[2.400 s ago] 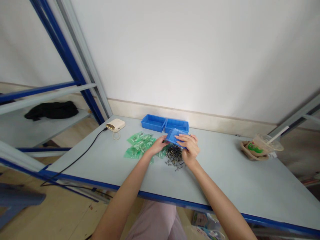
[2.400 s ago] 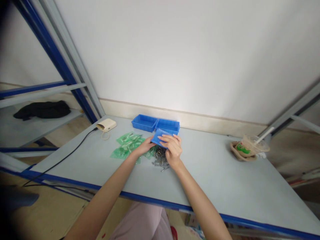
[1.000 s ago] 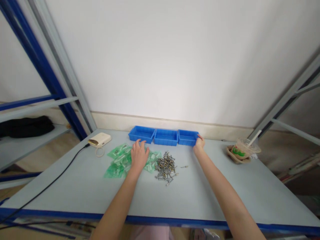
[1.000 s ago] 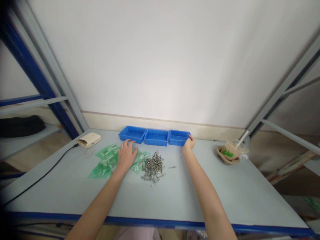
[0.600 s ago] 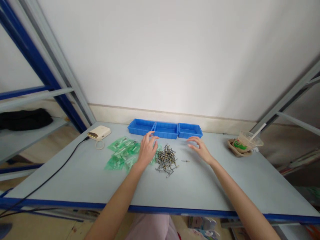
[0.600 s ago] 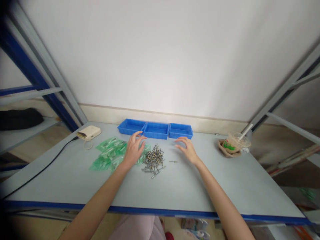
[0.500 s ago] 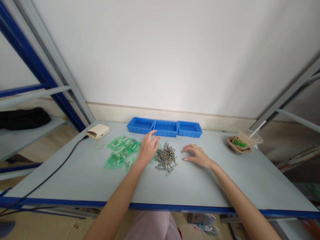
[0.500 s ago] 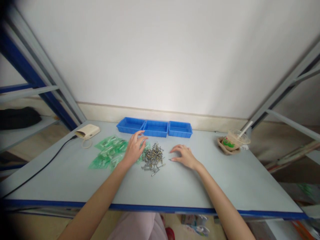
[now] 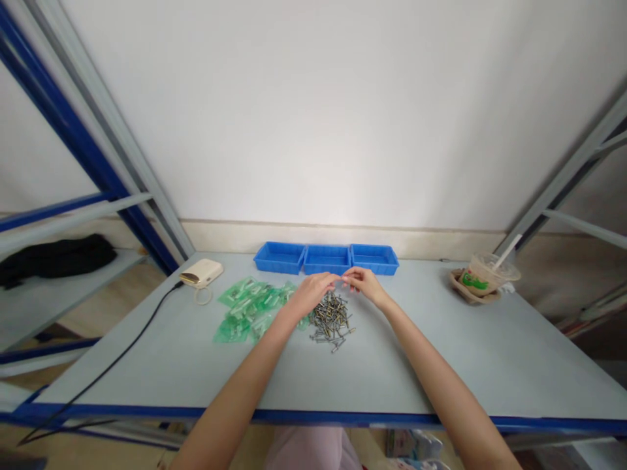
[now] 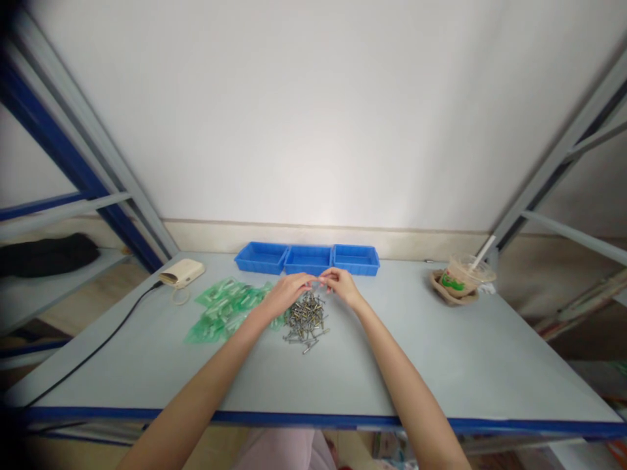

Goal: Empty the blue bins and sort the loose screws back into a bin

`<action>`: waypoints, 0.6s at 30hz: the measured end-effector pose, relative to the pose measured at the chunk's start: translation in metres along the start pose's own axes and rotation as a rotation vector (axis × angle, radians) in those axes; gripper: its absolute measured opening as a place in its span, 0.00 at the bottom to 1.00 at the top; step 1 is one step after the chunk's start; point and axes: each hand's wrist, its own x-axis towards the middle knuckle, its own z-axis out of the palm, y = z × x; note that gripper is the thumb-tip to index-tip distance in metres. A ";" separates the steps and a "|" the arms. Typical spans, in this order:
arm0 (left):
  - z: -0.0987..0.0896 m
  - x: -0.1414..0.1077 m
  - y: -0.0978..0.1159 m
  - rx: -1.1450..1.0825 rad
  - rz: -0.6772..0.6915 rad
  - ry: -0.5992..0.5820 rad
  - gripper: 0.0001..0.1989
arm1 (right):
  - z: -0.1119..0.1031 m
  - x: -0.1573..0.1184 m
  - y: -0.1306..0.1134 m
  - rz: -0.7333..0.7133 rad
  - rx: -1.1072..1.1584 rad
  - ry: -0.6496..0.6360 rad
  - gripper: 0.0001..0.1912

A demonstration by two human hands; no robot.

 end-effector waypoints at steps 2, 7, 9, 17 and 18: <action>0.002 0.003 -0.001 -0.024 0.007 0.019 0.10 | 0.009 0.006 0.002 0.018 0.020 0.020 0.16; 0.008 -0.005 -0.004 -0.019 -0.077 0.094 0.07 | 0.020 0.002 0.016 0.052 0.081 0.009 0.17; 0.009 -0.007 -0.002 -0.026 -0.058 0.073 0.07 | 0.021 0.000 0.017 0.044 0.105 -0.001 0.18; 0.011 -0.008 -0.002 -0.169 -0.171 0.139 0.09 | 0.023 -0.007 0.012 0.050 0.157 -0.027 0.19; 0.011 -0.009 -0.003 -0.174 -0.170 0.140 0.08 | 0.024 -0.008 0.012 0.049 0.158 -0.043 0.19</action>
